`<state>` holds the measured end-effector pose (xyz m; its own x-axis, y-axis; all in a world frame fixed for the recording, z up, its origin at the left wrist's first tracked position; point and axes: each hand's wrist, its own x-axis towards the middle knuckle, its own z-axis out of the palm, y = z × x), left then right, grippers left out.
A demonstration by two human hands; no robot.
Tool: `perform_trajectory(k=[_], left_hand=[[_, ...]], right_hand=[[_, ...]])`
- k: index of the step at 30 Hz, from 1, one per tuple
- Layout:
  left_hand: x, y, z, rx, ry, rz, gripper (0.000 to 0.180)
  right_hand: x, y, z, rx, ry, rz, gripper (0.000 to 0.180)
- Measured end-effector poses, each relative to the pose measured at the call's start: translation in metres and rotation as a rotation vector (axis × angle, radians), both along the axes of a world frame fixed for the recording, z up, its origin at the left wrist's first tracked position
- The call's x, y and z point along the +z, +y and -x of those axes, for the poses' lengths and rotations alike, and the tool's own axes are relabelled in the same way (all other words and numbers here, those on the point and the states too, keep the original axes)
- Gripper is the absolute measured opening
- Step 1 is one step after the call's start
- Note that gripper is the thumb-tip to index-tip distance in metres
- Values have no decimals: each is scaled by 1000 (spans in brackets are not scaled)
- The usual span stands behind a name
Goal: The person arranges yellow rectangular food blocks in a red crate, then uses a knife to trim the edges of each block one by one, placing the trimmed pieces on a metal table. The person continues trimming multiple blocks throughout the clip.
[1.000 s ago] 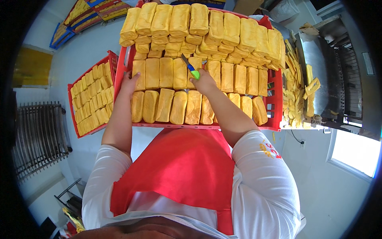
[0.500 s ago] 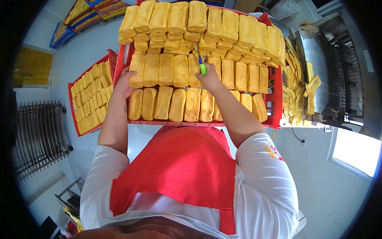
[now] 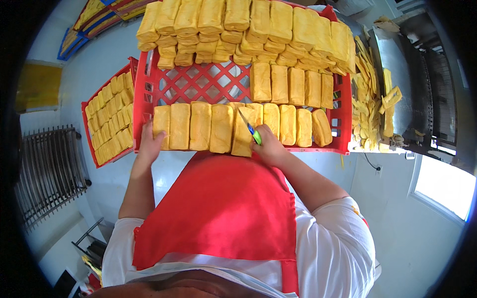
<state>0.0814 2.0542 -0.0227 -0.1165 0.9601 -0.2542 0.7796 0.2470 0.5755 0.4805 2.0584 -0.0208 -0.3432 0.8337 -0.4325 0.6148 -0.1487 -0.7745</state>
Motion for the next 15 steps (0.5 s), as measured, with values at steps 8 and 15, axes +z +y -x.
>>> perform_trajectory(k=[8,15], left_hand=[[46,33,-62,-64,-3,-270,68],[6,129,-208,-238,-436,-108,64]], right_hand=[[13,81,-104,-592,-371,-404,28],[-61,117,-227,-511,-673,-702,29]])
